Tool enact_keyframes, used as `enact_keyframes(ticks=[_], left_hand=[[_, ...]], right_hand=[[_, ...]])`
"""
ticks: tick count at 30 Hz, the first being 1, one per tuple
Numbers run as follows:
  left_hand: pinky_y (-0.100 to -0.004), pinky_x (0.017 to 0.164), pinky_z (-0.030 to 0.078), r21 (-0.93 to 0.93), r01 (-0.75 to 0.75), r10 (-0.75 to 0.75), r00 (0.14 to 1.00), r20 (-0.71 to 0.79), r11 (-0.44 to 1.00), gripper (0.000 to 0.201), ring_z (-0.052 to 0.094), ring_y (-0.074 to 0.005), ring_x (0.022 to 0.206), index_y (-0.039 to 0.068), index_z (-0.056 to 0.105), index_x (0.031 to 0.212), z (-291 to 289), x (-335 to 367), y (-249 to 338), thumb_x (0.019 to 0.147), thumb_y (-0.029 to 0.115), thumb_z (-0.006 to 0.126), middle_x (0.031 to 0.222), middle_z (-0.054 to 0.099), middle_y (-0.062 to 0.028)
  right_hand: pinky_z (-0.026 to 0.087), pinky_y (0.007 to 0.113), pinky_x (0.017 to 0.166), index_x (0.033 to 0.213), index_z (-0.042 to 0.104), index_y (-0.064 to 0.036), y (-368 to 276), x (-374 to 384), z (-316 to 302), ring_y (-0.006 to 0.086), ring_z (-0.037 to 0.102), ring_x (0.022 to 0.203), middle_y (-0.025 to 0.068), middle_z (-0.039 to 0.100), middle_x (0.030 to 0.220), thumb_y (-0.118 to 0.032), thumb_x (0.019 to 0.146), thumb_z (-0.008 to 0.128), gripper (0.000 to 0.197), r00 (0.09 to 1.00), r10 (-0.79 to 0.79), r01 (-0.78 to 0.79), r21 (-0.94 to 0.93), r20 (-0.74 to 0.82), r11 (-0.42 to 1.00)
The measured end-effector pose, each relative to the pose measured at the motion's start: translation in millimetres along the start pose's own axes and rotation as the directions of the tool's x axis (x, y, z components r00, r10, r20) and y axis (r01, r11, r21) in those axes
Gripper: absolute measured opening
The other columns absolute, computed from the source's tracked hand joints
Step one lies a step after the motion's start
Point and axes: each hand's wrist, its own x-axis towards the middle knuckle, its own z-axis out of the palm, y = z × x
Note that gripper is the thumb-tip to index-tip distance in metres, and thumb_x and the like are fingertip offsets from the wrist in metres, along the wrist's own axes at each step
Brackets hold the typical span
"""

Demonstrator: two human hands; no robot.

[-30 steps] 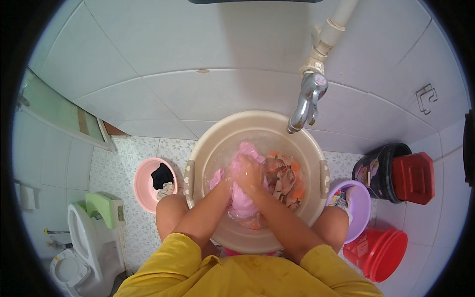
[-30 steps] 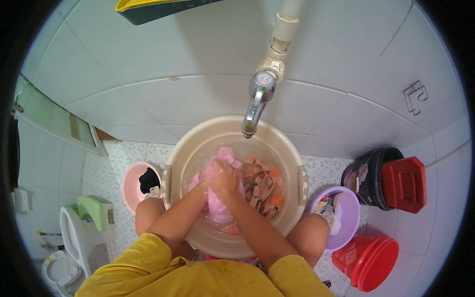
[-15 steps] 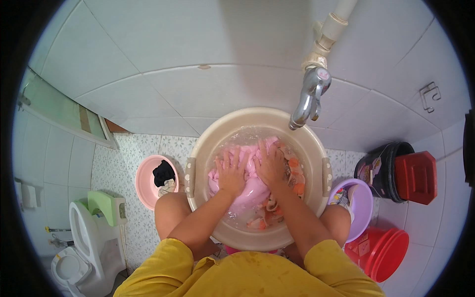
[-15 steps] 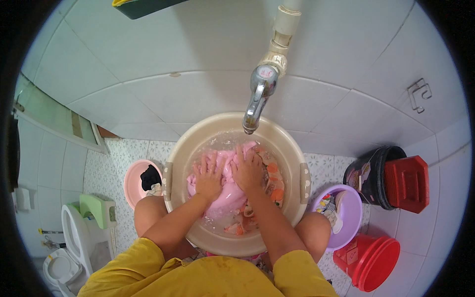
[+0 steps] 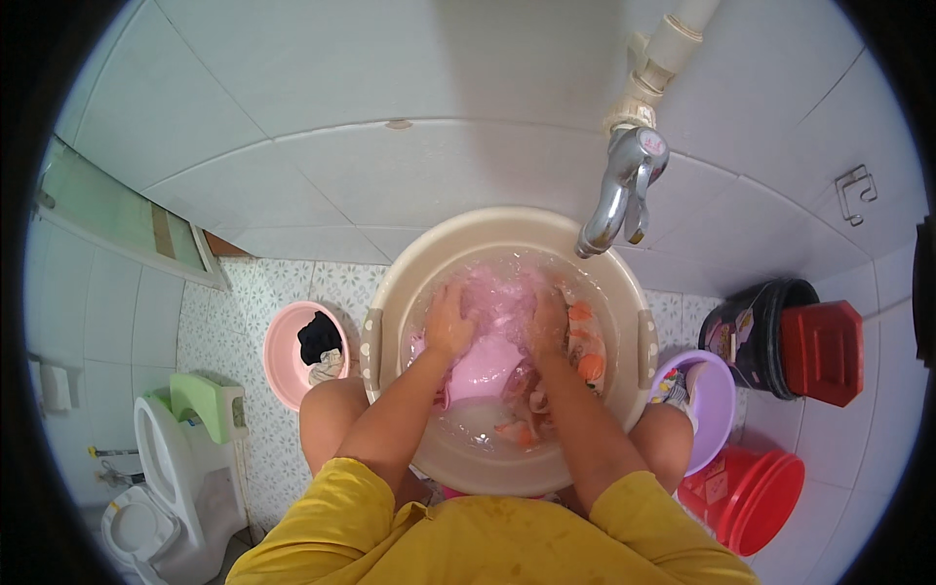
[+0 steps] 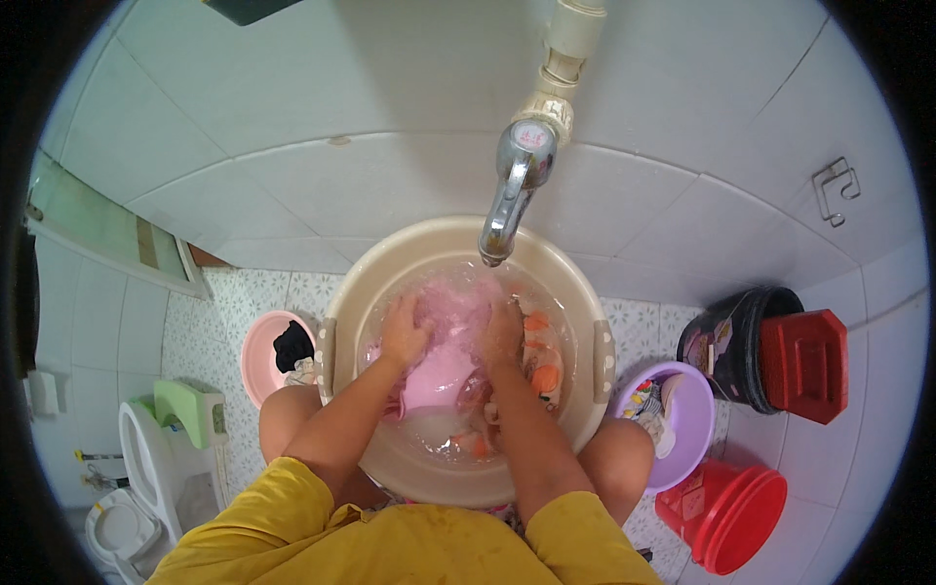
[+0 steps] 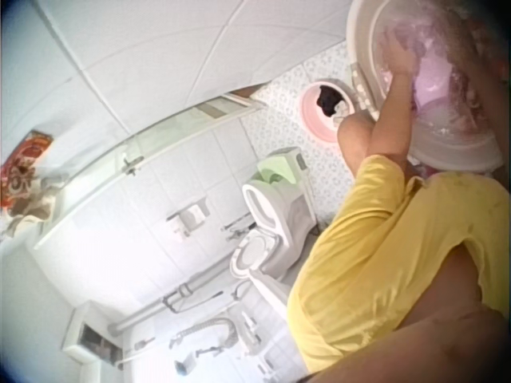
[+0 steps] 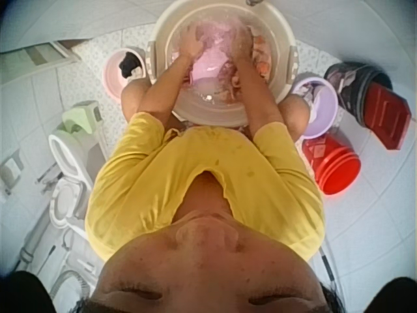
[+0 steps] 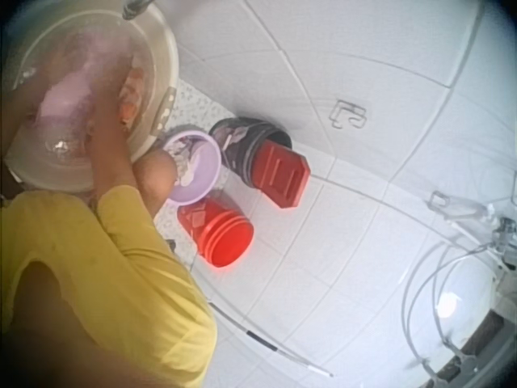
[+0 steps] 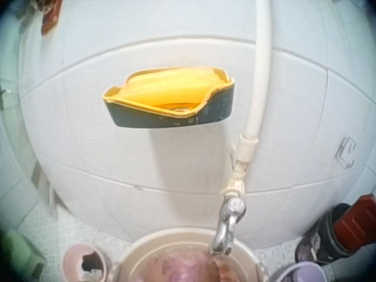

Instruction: The person washes a pink garment by hand in a water basin, wrings it out, and places it into a small bucket. The person then washes a patterned garment in the basin.

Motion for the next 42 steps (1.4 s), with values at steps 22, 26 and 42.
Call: enact_keyframes(ticks=[22,26,42], left_hand=[[-0.0356,0.077,0.048,-0.508,-0.025,0.051,0.998,0.038,0.861,0.022,0.060,-0.0216,0.083,0.009,0.059,0.107,-32,23,-27,0.087,0.018,0.054,0.092,0.063,-0.0099],[-0.0392,0.078,0.047,0.221,-0.287,0.362,0.697,-0.619,0.932,0.018,0.060,-0.0286,0.086,0.007,0.060,0.094,-58,-8,10,0.084,0.021,0.057,0.090,0.060,-0.0140],[-0.0408,0.079,0.048,0.388,-0.231,0.173,0.968,0.179,0.892,0.047,0.058,-0.0286,0.103,0.004,0.054,0.117,71,-24,-22,0.077,0.027,0.061,0.124,0.052,-0.0186]], right_hand=[[0.042,0.048,0.085,0.115,0.040,-0.0035,-43,41,-26,0.0422,0.055,0.096,0.0226,0.058,0.104,-0.021,0.074,0.062,0.050,0.972,0.227,-0.232,0.084,0.068,0.969],[0.044,0.045,0.082,0.113,0.042,-0.0016,-25,23,-52,0.0411,0.055,0.093,0.0230,0.056,0.101,-0.020,0.076,0.063,0.046,0.983,0.021,-0.013,0.044,-0.182,0.999],[0.028,0.050,0.104,0.127,0.038,-0.0021,-2,-87,-64,0.0426,0.036,0.124,0.0278,0.037,0.133,-0.052,0.068,0.066,0.083,0.838,0.281,0.058,-0.590,0.467,0.805]])
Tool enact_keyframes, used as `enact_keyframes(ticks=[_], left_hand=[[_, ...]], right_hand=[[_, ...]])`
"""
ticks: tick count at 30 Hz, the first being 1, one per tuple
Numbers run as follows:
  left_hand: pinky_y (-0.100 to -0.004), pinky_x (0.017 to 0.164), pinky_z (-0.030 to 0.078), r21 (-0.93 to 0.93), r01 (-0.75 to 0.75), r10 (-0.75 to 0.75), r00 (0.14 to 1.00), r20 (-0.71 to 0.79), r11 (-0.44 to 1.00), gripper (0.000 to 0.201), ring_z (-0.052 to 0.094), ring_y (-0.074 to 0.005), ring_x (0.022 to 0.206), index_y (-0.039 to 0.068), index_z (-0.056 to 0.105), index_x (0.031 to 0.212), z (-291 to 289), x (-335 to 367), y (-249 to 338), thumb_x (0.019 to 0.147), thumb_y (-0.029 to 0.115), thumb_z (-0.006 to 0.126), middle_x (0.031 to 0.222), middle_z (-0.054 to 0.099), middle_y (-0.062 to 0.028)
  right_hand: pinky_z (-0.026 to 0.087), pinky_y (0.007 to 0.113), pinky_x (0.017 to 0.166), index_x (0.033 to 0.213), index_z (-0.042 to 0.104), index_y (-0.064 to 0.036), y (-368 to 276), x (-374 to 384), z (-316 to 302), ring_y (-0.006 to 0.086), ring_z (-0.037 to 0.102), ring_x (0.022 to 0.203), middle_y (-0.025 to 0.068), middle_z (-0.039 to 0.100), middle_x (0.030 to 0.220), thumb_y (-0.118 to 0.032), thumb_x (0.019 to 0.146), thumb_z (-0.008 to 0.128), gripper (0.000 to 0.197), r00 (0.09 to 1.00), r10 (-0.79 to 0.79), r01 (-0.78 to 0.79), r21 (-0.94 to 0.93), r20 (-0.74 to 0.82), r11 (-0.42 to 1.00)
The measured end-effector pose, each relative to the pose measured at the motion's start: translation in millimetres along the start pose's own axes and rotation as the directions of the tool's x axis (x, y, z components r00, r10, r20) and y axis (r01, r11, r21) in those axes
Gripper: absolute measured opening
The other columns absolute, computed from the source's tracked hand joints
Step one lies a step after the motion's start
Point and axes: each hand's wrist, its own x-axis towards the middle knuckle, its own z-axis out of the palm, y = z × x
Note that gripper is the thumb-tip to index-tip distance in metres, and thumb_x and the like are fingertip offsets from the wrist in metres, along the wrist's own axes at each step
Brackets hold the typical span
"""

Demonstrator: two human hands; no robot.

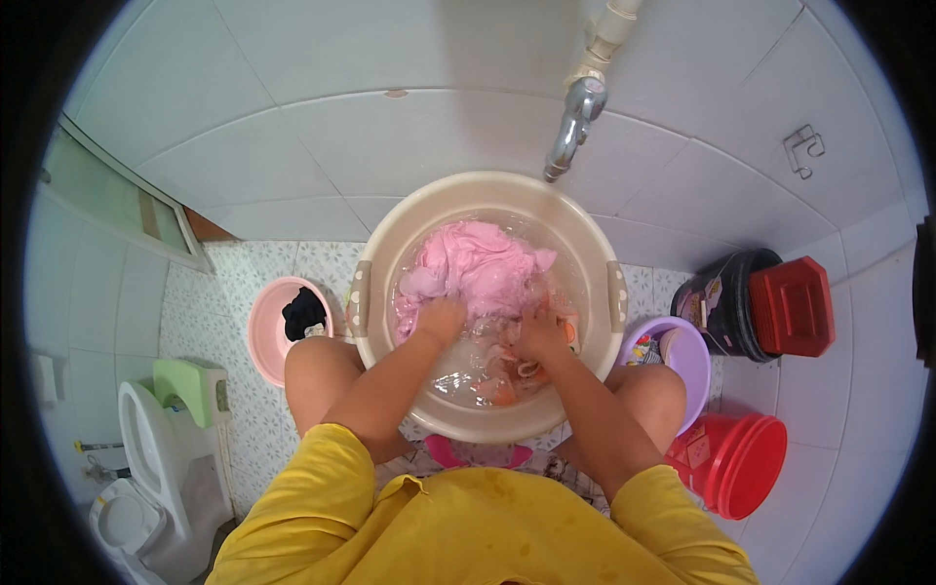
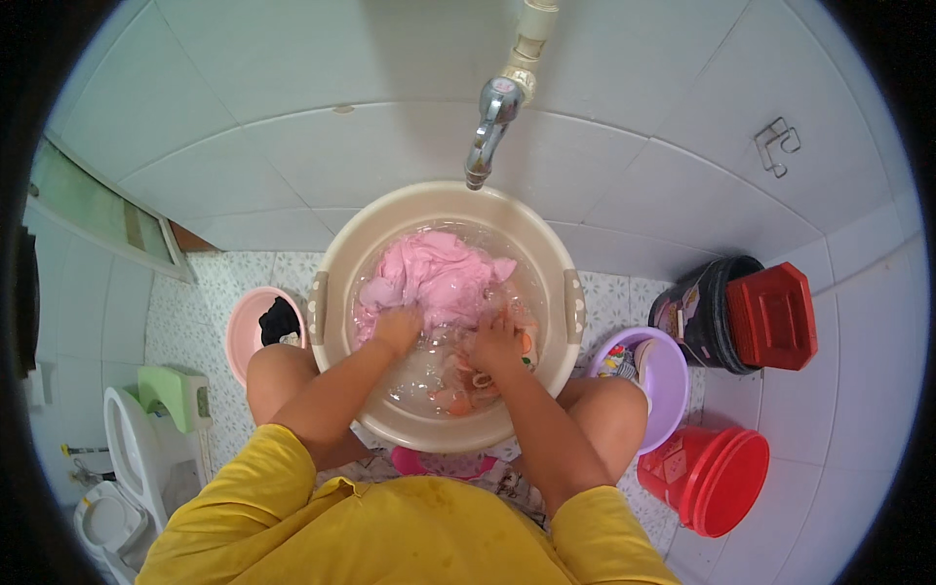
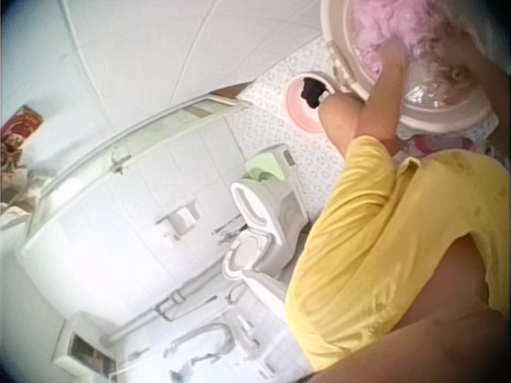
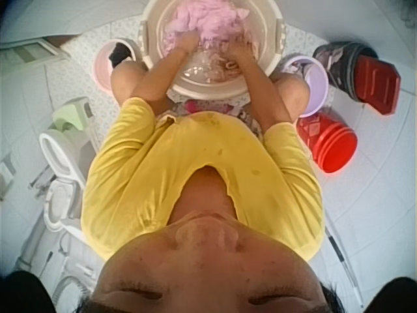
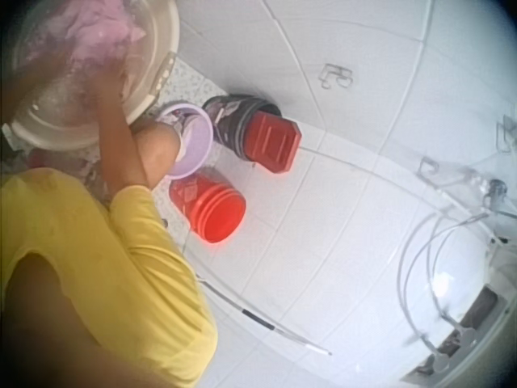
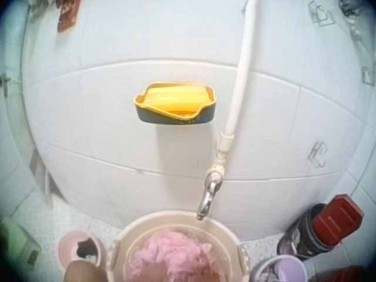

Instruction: The person washes a pink garment by hand in a water basin, wrings it out, and places it into a small bucket. The person then washes a patterned garment in the basin.

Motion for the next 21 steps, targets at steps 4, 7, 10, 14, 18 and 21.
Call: enact_keyframes(ticks=[4,7,10,14,18,21], left_hand=[[-0.0374,0.068,0.049,-0.351,-0.012,0.024,0.999,0.032,0.936,0.028,0.063,-0.0279,0.086,0.001,0.063,0.099,-52,11,-27,0.076,0.015,0.056,0.104,0.063,-0.0176],[-0.0353,0.068,0.047,-0.904,0.099,-0.092,0.994,0.067,0.415,0.021,0.060,-0.0241,0.082,0.000,0.064,0.087,-71,12,-46,0.073,0.007,0.051,0.091,0.063,-0.0162],[-0.0329,0.075,0.047,-0.997,0.064,0.033,0.997,0.065,0.039,0.034,0.056,-0.0177,0.086,-0.003,0.060,0.107,-137,9,-5,0.076,0.002,0.045,0.095,0.061,-0.0069],[-0.0304,0.080,0.046,-0.918,-0.003,0.104,0.994,0.042,0.398,0.037,0.057,-0.0180,0.089,0.000,0.059,0.108,-199,9,2,0.072,0.007,0.055,0.092,0.063,-0.0093],[-0.0306,0.077,0.047,-0.605,-0.139,0.108,0.990,-0.088,0.784,0.045,0.060,-0.0215,0.085,0.001,0.061,0.103,-195,14,-27,0.062,0.015,0.068,0.089,0.065,-0.0131],[-0.0310,0.072,0.047,-0.478,-0.039,0.052,0.999,0.014,0.878,0.044,0.061,-0.0235,0.081,-0.001,0.062,0.099,-185,20,-34,0.059,0.015,0.070,0.085,0.065,-0.0150]], right_hand=[[0.031,0.050,0.101,0.125,0.041,-0.0022,-14,8,-21,0.0392,0.044,0.118,0.0253,0.047,0.124,-0.050,0.068,0.067,0.079,0.975,0.043,-0.034,-0.043,0.220,0.998],[0.037,0.050,0.095,0.128,0.039,-0.0039,-56,-8,-70,0.0356,0.042,0.120,0.0201,0.047,0.127,-0.035,0.071,0.070,0.073,0.991,-0.034,0.020,0.109,0.132,0.994],[0.041,0.045,0.090,0.122,0.047,-0.0042,-49,10,-46,0.0327,0.051,0.110,0.0197,0.055,0.116,-0.026,0.070,0.071,0.061,0.952,-0.163,0.254,0.370,-0.260,0.893],[0.046,0.037,0.081,0.106,0.057,-0.0011,-32,47,-40,0.0295,0.059,0.087,0.0160,0.061,0.093,-0.019,0.074,0.066,0.038,0.944,-0.029,0.274,0.735,-0.328,0.621],[0.049,0.034,0.077,0.092,0.060,0.0013,-1,66,-81,0.0207,0.061,0.077,0.0087,0.063,0.083,-0.015,0.073,0.060,0.025,0.998,-0.057,0.023,0.999,-0.025,-0.039],[0.049,0.033,0.075,0.091,0.059,0.0008,3,70,-134,0.0215,0.061,0.079,0.0096,0.063,0.086,-0.015,0.074,0.056,0.024,0.910,-0.149,-0.397,0.916,0.386,-0.051]])
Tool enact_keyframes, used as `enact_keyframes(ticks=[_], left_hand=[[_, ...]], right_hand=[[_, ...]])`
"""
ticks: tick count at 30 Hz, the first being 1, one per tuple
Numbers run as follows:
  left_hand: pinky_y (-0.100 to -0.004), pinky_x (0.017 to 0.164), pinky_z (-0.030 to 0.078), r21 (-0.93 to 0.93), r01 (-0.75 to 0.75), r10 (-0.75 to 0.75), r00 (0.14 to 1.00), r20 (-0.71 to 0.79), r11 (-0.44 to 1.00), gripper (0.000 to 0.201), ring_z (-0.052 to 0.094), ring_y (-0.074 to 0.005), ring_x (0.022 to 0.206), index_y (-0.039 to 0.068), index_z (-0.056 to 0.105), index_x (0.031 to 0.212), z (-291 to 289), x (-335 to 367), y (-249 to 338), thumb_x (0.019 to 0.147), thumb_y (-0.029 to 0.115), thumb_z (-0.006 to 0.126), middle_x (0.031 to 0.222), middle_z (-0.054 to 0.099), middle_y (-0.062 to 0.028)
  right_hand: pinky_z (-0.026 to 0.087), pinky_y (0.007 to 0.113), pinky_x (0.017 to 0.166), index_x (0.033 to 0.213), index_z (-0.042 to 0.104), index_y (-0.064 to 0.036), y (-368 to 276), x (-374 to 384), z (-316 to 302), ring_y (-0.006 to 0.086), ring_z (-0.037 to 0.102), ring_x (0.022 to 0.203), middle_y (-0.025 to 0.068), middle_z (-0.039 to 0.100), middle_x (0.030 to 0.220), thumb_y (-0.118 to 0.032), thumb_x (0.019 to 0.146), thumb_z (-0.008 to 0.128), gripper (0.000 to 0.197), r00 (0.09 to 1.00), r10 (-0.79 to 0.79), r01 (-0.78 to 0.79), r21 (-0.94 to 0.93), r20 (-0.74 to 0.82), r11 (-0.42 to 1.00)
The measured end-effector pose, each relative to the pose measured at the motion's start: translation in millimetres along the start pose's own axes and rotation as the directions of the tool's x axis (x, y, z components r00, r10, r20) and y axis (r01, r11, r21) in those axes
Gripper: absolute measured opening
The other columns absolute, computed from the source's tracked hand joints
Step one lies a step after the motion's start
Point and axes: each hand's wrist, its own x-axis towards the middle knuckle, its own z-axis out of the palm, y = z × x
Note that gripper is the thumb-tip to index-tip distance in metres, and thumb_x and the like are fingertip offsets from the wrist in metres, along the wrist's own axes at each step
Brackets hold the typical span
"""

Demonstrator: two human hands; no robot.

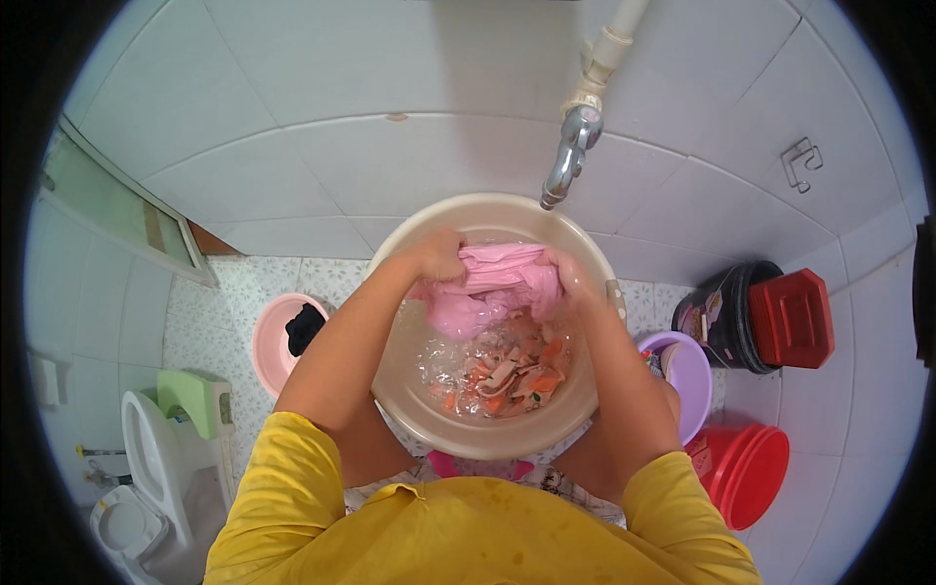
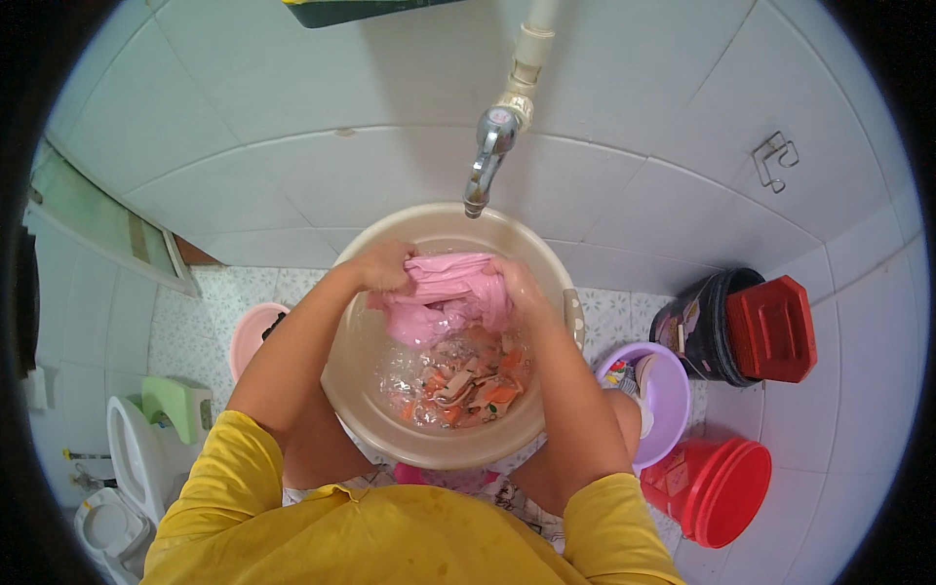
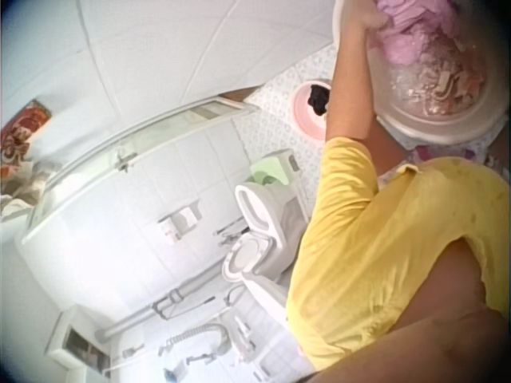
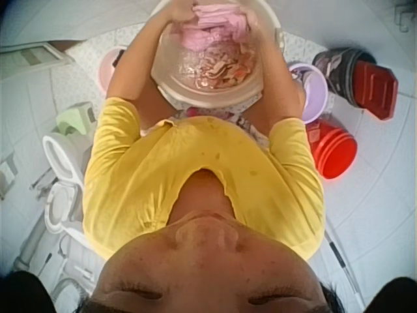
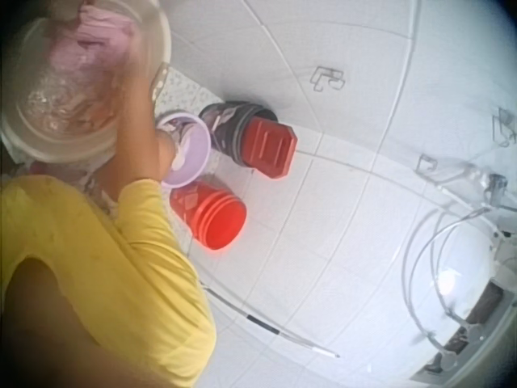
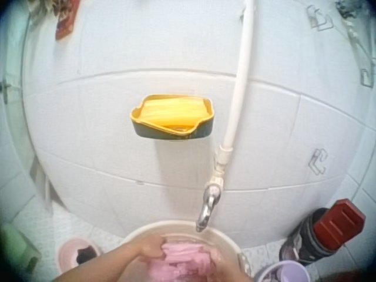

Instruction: The person washes a pink garment by hand in a water basin, wrings it out, and places it into a small bucket. The person then washes a patterned garment in the basin.

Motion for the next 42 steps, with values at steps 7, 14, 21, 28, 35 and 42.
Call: enact_keyframes(ticks=[7,14,21,28,35,42], left_hand=[[-0.0320,0.079,0.047,-0.100,0.093,-0.095,0.995,-0.016,0.991,0.041,0.062,-0.0268,0.084,-0.003,0.061,0.100,-14,10,17,0.063,0.014,0.068,0.085,0.065,-0.0174],[-0.0617,0.097,0.027,0.260,0.152,-0.044,0.924,-0.379,0.953,0.079,0.022,-0.0419,0.130,0.014,0.027,0.138,83,-3,-1,0.071,0.022,0.069,0.145,0.021,-0.0177],[-0.0708,0.100,0.005,0.539,0.318,-0.260,0.948,-0.184,0.780,0.099,-0.005,-0.0450,0.136,0.027,-0.007,0.145,165,7,-39,0.077,0.032,0.064,0.152,-0.002,-0.0118],[-0.0684,0.100,-0.008,0.526,0.196,-0.291,0.951,0.103,0.827,0.080,-0.010,-0.0406,0.137,0.019,0.015,0.146,152,5,-34,0.080,0.040,0.055,0.152,0.001,-0.0137],[-0.0519,0.100,0.027,0.240,0.097,-0.151,0.964,0.219,0.966,0.048,0.039,-0.0358,0.122,0.016,0.056,0.122,132,-7,-55,0.075,0.023,0.058,0.127,0.051,-0.0181],[-0.0399,0.083,0.047,-0.052,-0.030,0.033,0.998,0.056,0.998,0.025,0.058,-0.0360,0.093,0.008,0.066,0.096,141,-23,-101,0.074,0.009,0.055,0.100,0.061,-0.0200]], right_hand=[[0.049,0.033,0.077,0.091,0.058,0.0002,-18,14,2,0.0229,0.060,0.080,0.0134,0.061,0.088,-0.013,0.072,0.058,0.023,0.976,-0.179,0.185,0.046,-0.121,0.982],[0.044,0.038,0.088,0.126,0.043,-0.0071,37,35,8,0.0320,0.052,0.104,0.0195,0.051,0.114,-0.022,0.072,0.068,0.061,0.674,-0.739,0.407,-0.827,-0.014,0.387],[0.020,0.054,0.106,0.140,0.030,-0.0238,93,49,21,0.0455,0.023,0.129,0.0220,0.025,0.143,-0.049,0.076,0.062,0.076,0.787,-0.616,0.030,-0.996,-0.029,0.085],[0.015,0.056,0.106,0.143,0.024,-0.0172,149,77,-5,0.0445,0.024,0.130,0.0236,0.024,0.143,-0.053,0.083,0.048,0.074,0.874,-0.484,-0.109,-0.988,-0.043,-0.109],[0.018,0.048,0.107,0.137,0.030,-0.0110,162,89,-8,0.0347,0.023,0.133,0.0190,0.023,0.143,-0.043,0.085,0.048,0.063,0.853,-0.500,-0.114,-0.988,-0.150,0.103],[0.040,0.045,0.091,0.109,0.051,-0.0066,117,42,10,0.0363,0.048,0.110,0.0181,0.052,0.115,-0.028,0.079,0.058,0.037,0.868,-0.443,-0.149,-0.969,-0.224,0.197]])
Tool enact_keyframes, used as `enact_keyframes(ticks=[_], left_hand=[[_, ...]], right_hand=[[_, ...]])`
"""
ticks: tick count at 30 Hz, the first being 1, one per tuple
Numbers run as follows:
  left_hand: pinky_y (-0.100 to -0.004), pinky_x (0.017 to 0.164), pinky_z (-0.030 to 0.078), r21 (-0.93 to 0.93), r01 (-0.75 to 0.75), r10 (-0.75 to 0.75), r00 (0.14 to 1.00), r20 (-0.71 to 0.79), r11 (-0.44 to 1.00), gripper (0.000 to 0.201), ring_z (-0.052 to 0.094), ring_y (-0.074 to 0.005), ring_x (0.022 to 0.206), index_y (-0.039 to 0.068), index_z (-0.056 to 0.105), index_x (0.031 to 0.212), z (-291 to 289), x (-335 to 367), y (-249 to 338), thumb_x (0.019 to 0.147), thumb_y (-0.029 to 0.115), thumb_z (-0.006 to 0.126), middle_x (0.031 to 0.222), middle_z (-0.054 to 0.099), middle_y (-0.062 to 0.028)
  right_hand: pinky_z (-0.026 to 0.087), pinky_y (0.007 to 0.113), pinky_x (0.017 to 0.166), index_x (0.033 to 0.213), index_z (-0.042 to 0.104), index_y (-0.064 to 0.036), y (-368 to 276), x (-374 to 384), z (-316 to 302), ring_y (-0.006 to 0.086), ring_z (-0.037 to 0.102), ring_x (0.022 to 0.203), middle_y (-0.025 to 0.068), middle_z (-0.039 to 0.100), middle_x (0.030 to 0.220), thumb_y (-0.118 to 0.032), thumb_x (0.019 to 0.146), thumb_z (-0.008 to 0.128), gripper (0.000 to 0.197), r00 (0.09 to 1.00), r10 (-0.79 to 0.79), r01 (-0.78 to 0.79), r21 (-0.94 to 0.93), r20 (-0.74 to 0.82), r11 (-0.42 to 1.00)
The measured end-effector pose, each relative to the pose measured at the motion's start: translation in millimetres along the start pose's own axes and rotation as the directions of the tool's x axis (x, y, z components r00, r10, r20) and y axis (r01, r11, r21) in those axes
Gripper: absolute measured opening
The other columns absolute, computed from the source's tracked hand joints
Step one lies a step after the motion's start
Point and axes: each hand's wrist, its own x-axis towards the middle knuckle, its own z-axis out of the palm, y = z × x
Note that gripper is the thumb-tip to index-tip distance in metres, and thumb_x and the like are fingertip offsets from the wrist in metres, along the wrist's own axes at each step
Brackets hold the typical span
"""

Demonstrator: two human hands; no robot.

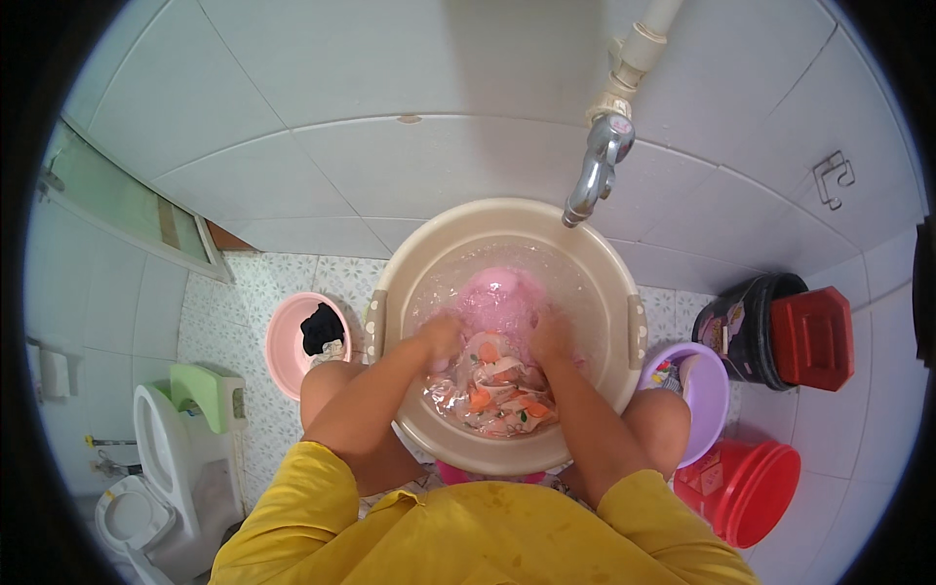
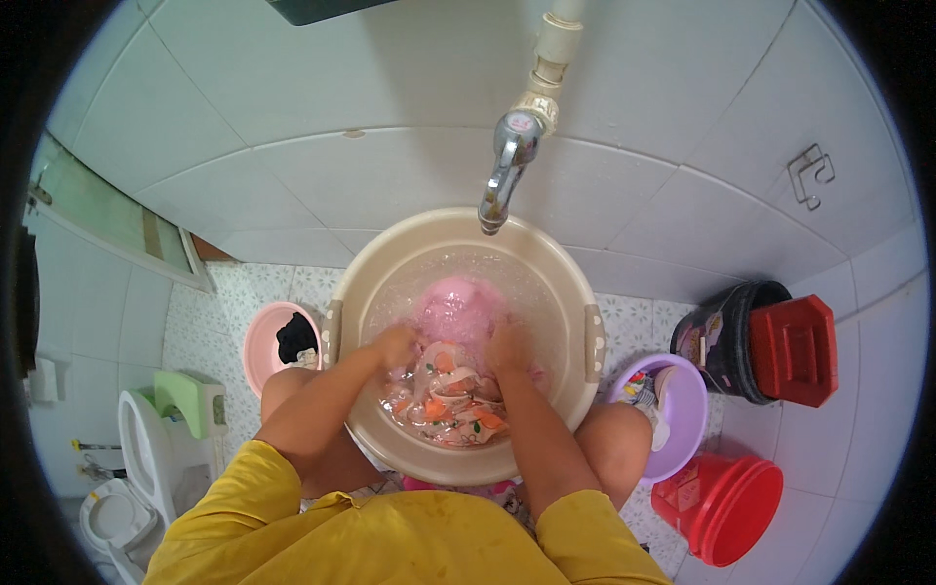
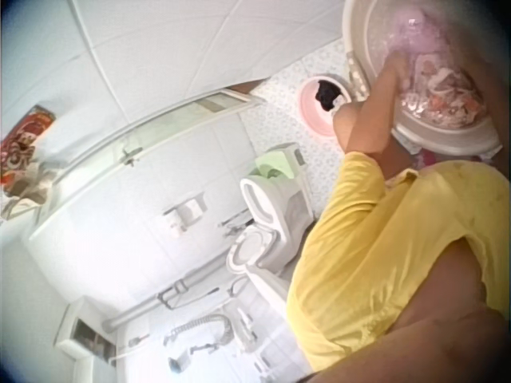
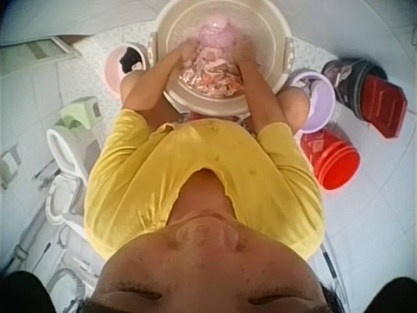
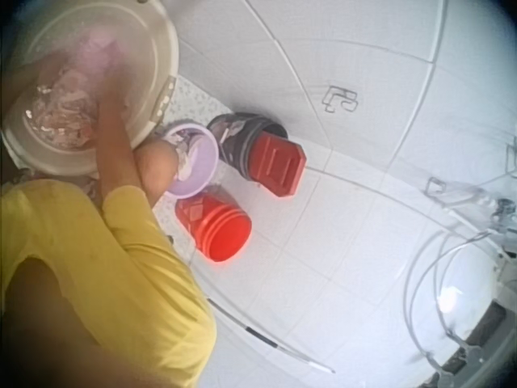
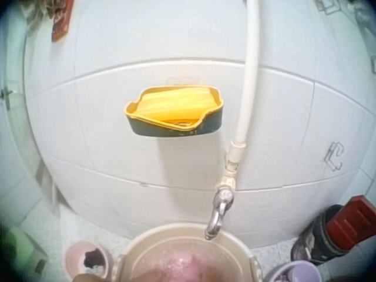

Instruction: The person washes a pink garment by hand in a water basin, wrings it out, and places it into a small bucket. The person then washes a patterned garment in the basin.

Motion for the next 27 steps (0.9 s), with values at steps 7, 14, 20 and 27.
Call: enact_keyframes(ticks=[7,14,20,27], left_hand=[[-0.0364,0.068,0.049,-0.309,0.246,-0.355,0.858,-0.371,0.919,0.021,0.061,-0.0316,0.070,-0.001,0.061,0.058,-75,-5,25,0.071,0.002,0.045,0.075,0.064,-0.0183],[-0.0266,0.038,0.038,-0.714,-0.041,-0.224,0.936,-0.273,0.698,0.018,0.051,-0.0151,0.047,-0.001,0.053,0.050,-125,-25,62,0.059,-0.005,0.039,0.057,0.056,-0.0083],[-0.0282,0.040,0.037,-0.574,0.078,-0.196,0.969,-0.148,0.815,0.011,0.049,-0.0139,0.047,0.003,0.056,0.058,-116,-11,81,0.063,-0.002,0.047,0.054,0.052,-0.0040],[-0.0426,0.091,0.038,0.198,0.022,0.066,0.902,-0.427,0.980,0.032,0.047,-0.0282,0.109,0.011,0.060,0.098,-62,28,66,0.067,0.014,0.065,0.116,0.050,-0.0143]], right_hand=[[0.044,0.044,0.085,0.112,0.049,-0.0072,12,7,2,0.0367,0.054,0.098,0.0192,0.056,0.107,-0.021,0.072,0.061,0.044,0.954,-0.237,0.256,0.091,-0.182,0.962],[0.044,0.047,0.083,0.112,0.049,-0.0063,15,12,6,0.0381,0.055,0.096,0.0227,0.058,0.102,-0.017,0.071,0.060,0.044,0.949,-0.104,0.163,0.182,-0.296,0.970],[0.047,0.044,0.076,0.098,0.057,-0.0023,21,28,-10,0.0387,0.058,0.086,0.0230,0.060,0.092,-0.012,0.074,0.059,0.026,0.958,-0.085,0.184,0.362,-0.272,0.914],[0.048,0.037,0.080,0.109,0.058,-0.0044,-3,38,-58,0.0311,0.060,0.085,0.0159,0.061,0.090,-0.009,0.075,0.057,0.034,0.862,-0.023,0.451,0.745,-0.507,0.491]])
